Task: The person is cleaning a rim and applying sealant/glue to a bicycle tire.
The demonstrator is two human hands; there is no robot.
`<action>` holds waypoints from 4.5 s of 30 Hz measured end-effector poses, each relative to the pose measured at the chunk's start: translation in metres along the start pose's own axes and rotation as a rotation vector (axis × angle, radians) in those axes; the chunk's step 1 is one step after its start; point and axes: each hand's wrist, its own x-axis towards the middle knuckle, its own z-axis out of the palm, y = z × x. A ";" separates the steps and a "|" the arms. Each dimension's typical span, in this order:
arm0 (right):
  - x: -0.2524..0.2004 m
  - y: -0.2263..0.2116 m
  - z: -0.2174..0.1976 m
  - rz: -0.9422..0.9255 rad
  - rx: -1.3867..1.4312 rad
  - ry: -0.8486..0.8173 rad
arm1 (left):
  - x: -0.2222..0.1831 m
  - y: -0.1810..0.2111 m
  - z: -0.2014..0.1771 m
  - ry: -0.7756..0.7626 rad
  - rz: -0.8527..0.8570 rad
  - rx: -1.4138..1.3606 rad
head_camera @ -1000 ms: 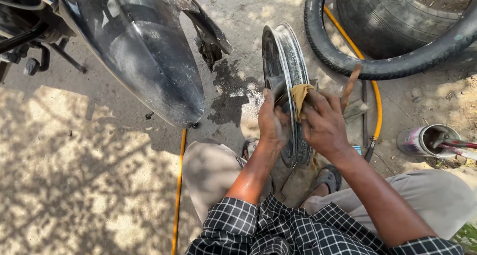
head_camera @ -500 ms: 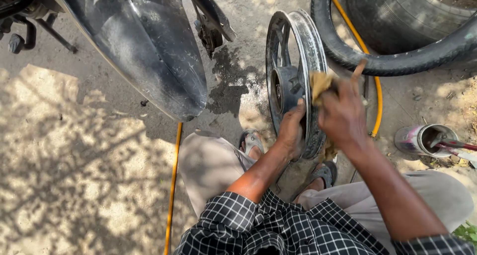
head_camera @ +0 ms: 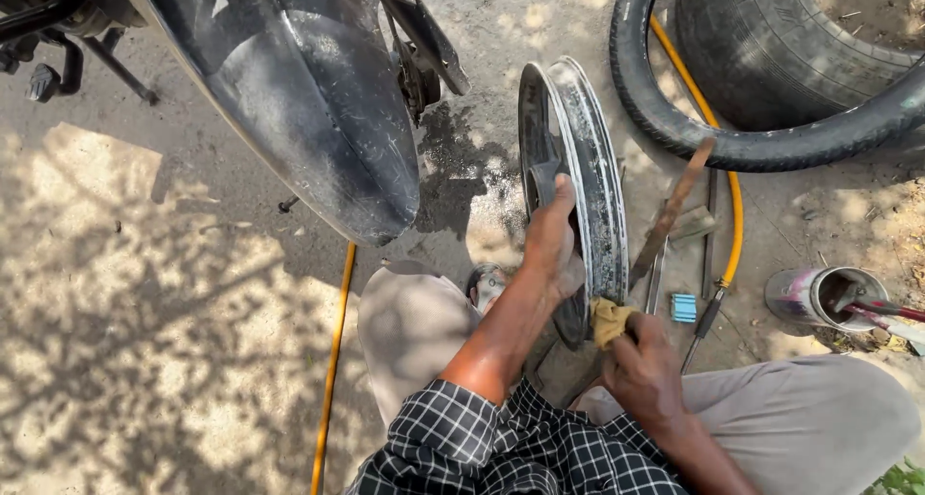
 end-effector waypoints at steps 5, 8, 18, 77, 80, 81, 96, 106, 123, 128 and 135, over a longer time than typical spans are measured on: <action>0.071 0.002 -0.024 -0.037 0.017 0.011 | 0.006 -0.002 -0.018 -0.127 0.000 0.019; 0.162 0.002 -0.023 -0.098 -0.041 0.068 | 0.005 0.001 -0.011 -0.086 -0.003 0.034; 0.046 -0.015 -0.009 -0.076 0.130 0.063 | 0.029 0.005 -0.021 -0.045 0.061 -0.030; 0.136 -0.005 -0.021 -0.108 0.158 -0.064 | 0.042 -0.013 -0.034 0.005 0.266 0.198; 0.037 -0.007 -0.011 -0.104 0.184 -0.021 | 0.028 -0.001 -0.018 0.034 0.256 0.123; 0.001 -0.007 -0.009 -0.117 0.198 0.037 | 0.018 0.010 -0.002 0.061 0.242 0.110; 0.195 -0.002 -0.016 -0.156 0.064 0.006 | 0.041 -0.006 -0.035 -0.054 0.354 0.318; 0.033 -0.009 -0.017 -0.125 0.211 -0.004 | 0.039 0.022 -0.018 0.161 0.346 0.192; 0.064 0.011 -0.015 0.038 0.202 -0.085 | -0.005 -0.036 -0.007 -0.146 0.292 0.233; 0.061 0.005 -0.009 0.020 0.041 0.085 | 0.025 -0.032 -0.032 -0.093 0.226 0.177; 0.165 0.039 -0.003 -0.170 -0.172 0.205 | 0.014 -0.020 -0.022 -0.151 0.174 0.227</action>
